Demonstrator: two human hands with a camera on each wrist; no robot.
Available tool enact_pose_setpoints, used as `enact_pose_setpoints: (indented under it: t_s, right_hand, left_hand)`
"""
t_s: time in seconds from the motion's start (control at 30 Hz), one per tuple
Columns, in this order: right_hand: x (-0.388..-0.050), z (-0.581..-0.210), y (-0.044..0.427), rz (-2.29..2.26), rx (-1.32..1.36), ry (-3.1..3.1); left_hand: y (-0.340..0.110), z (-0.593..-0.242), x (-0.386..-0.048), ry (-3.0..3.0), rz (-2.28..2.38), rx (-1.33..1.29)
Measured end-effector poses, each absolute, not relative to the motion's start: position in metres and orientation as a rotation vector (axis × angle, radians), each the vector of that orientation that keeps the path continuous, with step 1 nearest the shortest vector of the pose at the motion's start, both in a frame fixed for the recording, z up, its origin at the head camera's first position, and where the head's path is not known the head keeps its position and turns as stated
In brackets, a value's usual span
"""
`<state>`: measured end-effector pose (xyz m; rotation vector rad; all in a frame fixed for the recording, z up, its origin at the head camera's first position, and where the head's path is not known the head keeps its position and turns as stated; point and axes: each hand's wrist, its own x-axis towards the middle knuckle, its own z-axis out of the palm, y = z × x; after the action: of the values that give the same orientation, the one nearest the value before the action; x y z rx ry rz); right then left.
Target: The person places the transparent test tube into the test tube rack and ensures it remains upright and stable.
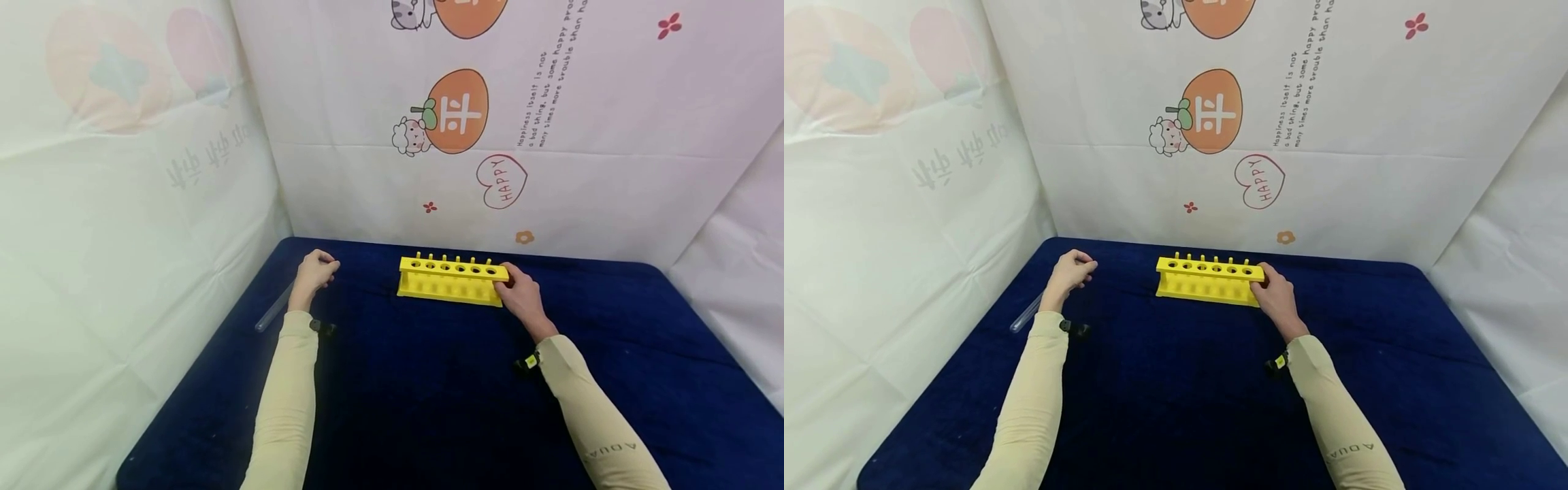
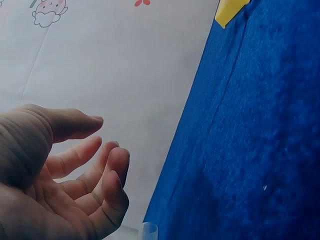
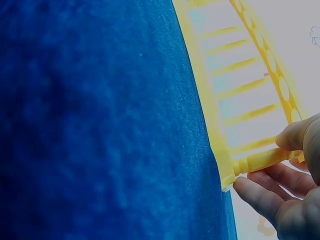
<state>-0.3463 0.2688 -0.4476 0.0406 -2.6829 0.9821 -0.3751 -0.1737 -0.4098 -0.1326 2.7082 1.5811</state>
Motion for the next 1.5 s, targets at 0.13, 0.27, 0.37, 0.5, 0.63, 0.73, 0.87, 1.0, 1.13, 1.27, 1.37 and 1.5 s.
enact_pose_setpoints:
  t_s: [0.13, 0.27, 0.37, 0.5, 0.63, 0.73, 0.87, 1.0, 1.13, 1.27, 1.37, 1.5]
  right_hand:
    - [-0.346, -0.447, 0.268, 0.987, 0.048, -2.678]
    - [-0.346, -0.446, 0.268, 1.0, 0.048, -2.685]
    - [-0.345, -0.446, 0.269, 1.0, 0.041, -2.696]
    - [-0.345, -0.446, 0.269, 0.991, 0.037, -2.7]
    - [-0.346, -0.447, 0.269, 0.985, 0.038, -2.701]
    - [-0.346, -0.448, 0.269, 0.985, 0.043, -2.698]
    - [-0.346, -0.449, 0.269, 0.986, 0.053, -2.688]
    - [-0.347, -0.449, 0.27, 0.982, 0.059, -2.676]
    - [-0.347, -0.449, 0.27, 0.984, 0.059, -2.672]
    - [-0.347, -0.448, 0.269, 0.982, 0.056, -2.678]
    - [-0.346, -0.448, 0.269, 0.984, 0.052, -2.682]
    - [-0.345, -0.447, 0.269, 0.981, 0.049, -2.685]
  left_hand:
    - [-0.178, -0.411, -0.375, 2.758, 1.51, -0.164]
    - [-0.182, -0.411, -0.375, 2.795, 1.464, -0.184]
    - [-0.186, -0.411, -0.375, 2.838, 1.403, -0.186]
    - [-0.19, -0.412, -0.373, 2.916, 1.305, -0.201]
    - [-0.195, -0.412, -0.373, 2.945, 1.272, -0.229]
    - [-0.198, -0.413, -0.372, 2.954, 1.261, -0.248]
    - [-0.201, -0.414, -0.372, 2.969, 1.241, -0.266]
    - [-0.203, -0.416, -0.373, 2.989, 1.215, -0.275]
    - [-0.205, -0.416, -0.373, 3.002, 1.181, -0.315]
    - [-0.208, -0.415, -0.371, 2.991, 1.192, -0.366]
    - [-0.211, -0.415, -0.371, 2.981, 1.205, -0.388]
    - [-0.215, -0.417, -0.37, 2.983, 1.215, -0.405]
